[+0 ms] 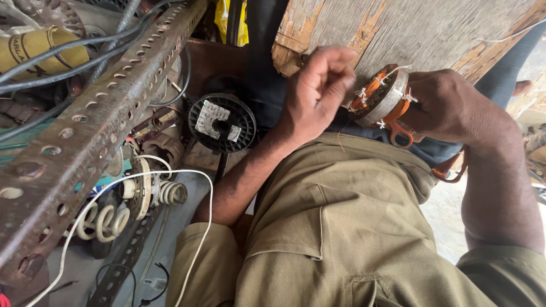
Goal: The person is winding copper wire around a motor stator core, using their hands to guide the wire and secure it with white ties. They occasionally use orange-handled scissors to cut the wire.
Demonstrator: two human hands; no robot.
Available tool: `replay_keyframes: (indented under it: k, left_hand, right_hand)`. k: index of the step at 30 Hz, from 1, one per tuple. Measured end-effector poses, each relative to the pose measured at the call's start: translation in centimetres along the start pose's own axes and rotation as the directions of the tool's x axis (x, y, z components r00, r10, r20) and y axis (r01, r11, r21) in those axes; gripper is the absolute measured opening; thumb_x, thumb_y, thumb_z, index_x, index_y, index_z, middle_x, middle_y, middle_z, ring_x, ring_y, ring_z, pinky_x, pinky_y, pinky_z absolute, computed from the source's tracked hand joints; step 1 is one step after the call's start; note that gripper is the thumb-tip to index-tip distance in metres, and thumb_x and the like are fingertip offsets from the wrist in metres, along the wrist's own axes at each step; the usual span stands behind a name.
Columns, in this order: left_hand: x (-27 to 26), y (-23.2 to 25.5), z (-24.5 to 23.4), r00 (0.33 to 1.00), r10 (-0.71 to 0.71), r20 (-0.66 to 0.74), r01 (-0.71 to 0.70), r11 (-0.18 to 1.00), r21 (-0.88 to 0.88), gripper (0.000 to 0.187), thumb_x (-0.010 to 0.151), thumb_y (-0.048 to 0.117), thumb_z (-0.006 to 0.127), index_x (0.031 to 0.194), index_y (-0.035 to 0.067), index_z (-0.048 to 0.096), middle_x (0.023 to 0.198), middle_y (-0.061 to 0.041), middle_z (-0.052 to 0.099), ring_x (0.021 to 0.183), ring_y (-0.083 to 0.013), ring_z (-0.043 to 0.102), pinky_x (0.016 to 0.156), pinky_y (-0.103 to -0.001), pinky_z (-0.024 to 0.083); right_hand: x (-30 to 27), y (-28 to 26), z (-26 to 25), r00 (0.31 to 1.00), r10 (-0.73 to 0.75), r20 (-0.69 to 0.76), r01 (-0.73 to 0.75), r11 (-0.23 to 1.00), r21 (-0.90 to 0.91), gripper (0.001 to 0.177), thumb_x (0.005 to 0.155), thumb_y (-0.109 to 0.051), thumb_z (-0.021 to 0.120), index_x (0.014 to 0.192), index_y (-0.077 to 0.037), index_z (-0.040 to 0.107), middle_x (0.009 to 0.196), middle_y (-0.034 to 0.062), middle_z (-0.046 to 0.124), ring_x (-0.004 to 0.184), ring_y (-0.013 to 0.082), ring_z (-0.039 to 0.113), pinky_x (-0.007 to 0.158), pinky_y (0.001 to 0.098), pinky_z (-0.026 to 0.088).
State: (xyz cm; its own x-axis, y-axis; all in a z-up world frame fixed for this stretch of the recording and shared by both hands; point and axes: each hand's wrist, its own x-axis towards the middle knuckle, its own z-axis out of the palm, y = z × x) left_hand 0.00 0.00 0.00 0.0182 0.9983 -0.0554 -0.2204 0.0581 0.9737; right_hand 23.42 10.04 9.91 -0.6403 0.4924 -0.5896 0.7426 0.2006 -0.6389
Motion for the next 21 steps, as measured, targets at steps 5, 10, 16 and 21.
replay_keyframes:
  k: [5, 10, 16, 21]
  left_hand:
    - [-0.5, 2.4, 1.0, 0.994, -0.079, 0.073, 0.083, 0.995, -0.054, 0.048, 0.101, -0.006, 0.069, 0.143, 0.008, 0.05, 0.113, -0.004, 0.07, 0.092, -0.0062, 0.073, 0.082, -0.023, 0.066]
    - [0.5, 2.4, 1.0, 0.988, -0.097, 0.12, 0.098, 0.995, 0.0, 0.048, 0.09, -0.016, 0.065, 0.133, 0.005, 0.062, 0.106, -0.001, 0.07, 0.09, -0.0053, 0.066, 0.08, -0.023, 0.06]
    - [1.7, 1.5, 1.1, 0.965, -0.168, 0.202, 0.202, 0.966, -0.162, 0.027, 0.096, -0.008, 0.074, 0.121, 0.002, 0.069, 0.102, 0.0, 0.072, 0.093, -0.0052, 0.067, 0.083, -0.024, 0.059]
    - [2.6, 2.1, 0.6, 0.944, -0.238, 0.227, 0.253, 0.967, -0.04, 0.022, 0.095, 0.009, 0.078, 0.116, 0.002, 0.075, 0.104, -0.002, 0.077, 0.094, -0.0064, 0.072, 0.084, -0.025, 0.061]
  right_hand:
    - [-0.8, -1.1, 0.2, 0.99, -0.099, -0.104, 0.09, 0.992, -0.088, 0.026, 0.087, -0.014, 0.077, 0.108, 0.0, 0.072, 0.083, 0.0147, 0.071, 0.066, 0.0236, 0.072, 0.057, 0.0353, 0.055]
    - [-1.4, -1.7, -0.4, 0.979, -0.185, -0.088, 0.181, 0.983, -0.042, 0.023, 0.082, -0.007, 0.074, 0.104, -0.002, 0.075, 0.082, 0.0143, 0.069, 0.066, 0.0271, 0.07, 0.058, 0.0378, 0.054]
    - [-1.5, -1.3, -0.8, 0.982, -0.179, -0.066, 0.178, 0.984, -0.024, 0.014, 0.087, -0.007, 0.072, 0.098, 0.0, 0.074, 0.076, 0.0143, 0.067, 0.063, 0.0281, 0.068, 0.057, 0.0405, 0.053]
    - [-1.5, -1.7, -0.6, 0.979, -0.187, -0.079, 0.193, 0.979, 0.069, 0.012, 0.092, -0.011, 0.069, 0.098, 0.0, 0.073, 0.078, 0.0125, 0.069, 0.063, 0.0239, 0.073, 0.055, 0.0367, 0.057]
